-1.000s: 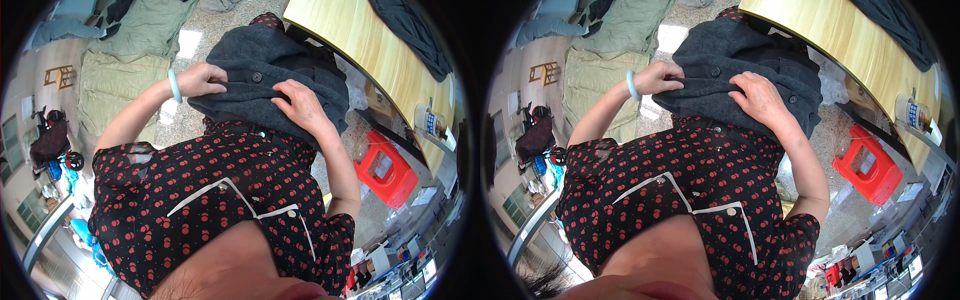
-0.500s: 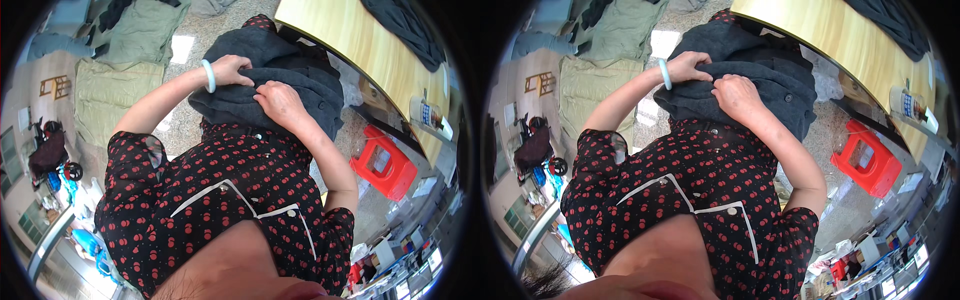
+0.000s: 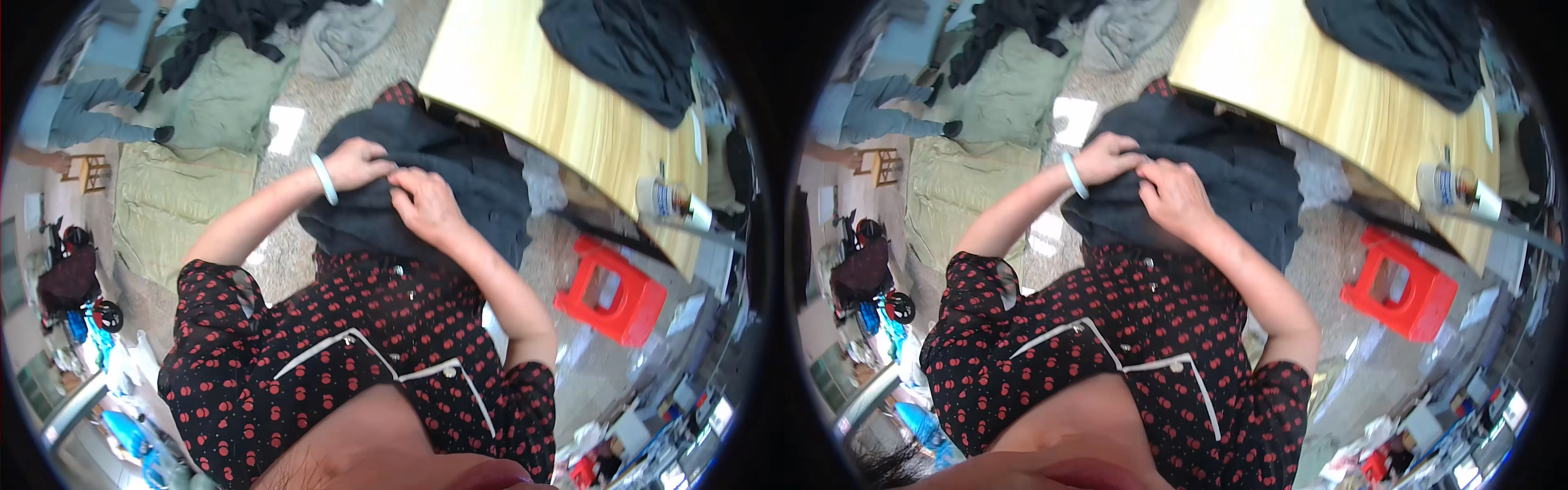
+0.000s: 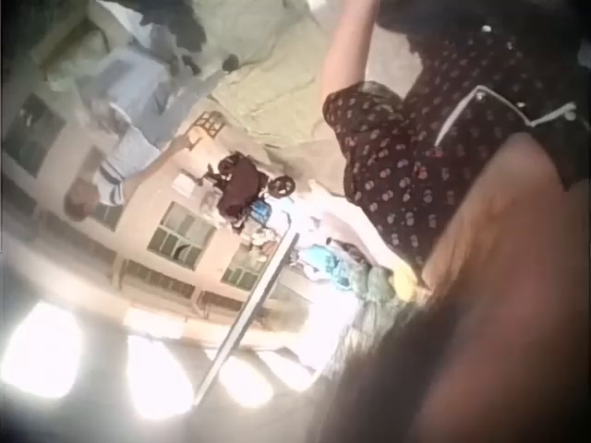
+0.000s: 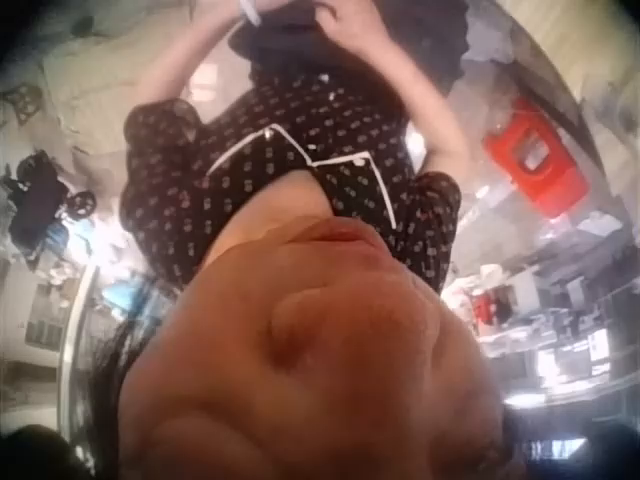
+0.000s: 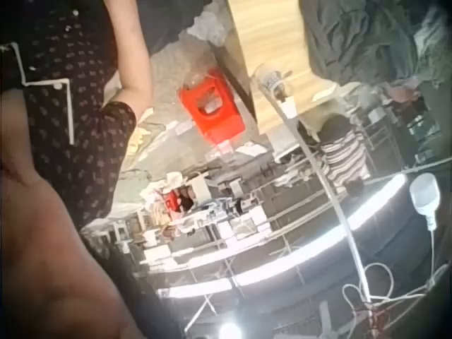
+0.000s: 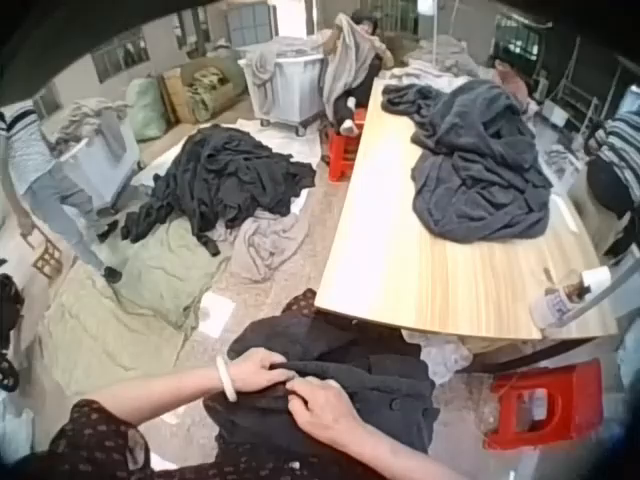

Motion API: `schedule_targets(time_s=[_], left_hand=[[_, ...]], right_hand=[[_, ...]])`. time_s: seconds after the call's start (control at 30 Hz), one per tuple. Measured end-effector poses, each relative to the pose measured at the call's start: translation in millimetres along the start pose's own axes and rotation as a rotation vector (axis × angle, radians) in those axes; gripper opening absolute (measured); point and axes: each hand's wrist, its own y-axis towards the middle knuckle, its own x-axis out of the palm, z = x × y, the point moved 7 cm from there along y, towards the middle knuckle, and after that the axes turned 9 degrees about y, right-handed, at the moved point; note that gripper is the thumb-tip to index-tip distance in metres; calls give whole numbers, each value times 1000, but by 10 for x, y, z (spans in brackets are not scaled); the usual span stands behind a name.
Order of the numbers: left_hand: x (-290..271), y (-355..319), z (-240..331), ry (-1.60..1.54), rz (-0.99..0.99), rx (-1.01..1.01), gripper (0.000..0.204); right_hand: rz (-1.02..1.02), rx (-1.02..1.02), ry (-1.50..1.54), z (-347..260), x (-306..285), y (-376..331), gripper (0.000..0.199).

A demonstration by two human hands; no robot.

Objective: Inspecting and sorting finished dark garments in a factory environment.

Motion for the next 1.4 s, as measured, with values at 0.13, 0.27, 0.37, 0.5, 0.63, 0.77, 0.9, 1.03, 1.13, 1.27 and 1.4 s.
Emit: schedule_targets(time_s=[0.13, 0.27, 0.37, 0.5, 0.63, 0.77, 0.9, 1.03, 1.13, 1.27, 1.4], left_hand=[[30, -72, 90, -104, -72, -34, 29], [102, -175, 33, -270, -137, -115, 28], [197, -234, 29, -218, -195, -164, 33], [130, -232, 66, -274, -149, -162, 35], [156, -226, 103, 28, -164, -13, 42], [104, -339, 319, 233, -208, 72, 44], [242, -354, 191, 229, -110, 94, 36], [277, -357, 249, 274, -95, 83, 32], [325, -371, 262, 323, -151, 110, 28], [403, -399, 227, 344, -70, 149, 20], [434, -314, 192, 459, 107, 261, 13]], right_hand=[[47, 40, -57, -60, 8, -103, 17], [58, 54, -129, -199, -37, -68, 17], [31, 101, -156, -225, -29, -108, 15], [66, 55, -230, -327, -74, -101, 14], [1, 63, -367, -259, -14, -99, 16], [-16, 55, -362, -153, 35, -123, 17], [-17, 50, -301, -108, 64, -155, 15], [-22, 59, -320, -49, 82, -174, 15], [-40, 13, -378, -45, 149, -206, 13], [-43, 1, -379, 12, 214, -265, 6], [-6, -118, -486, 52, 221, -248, 5]])
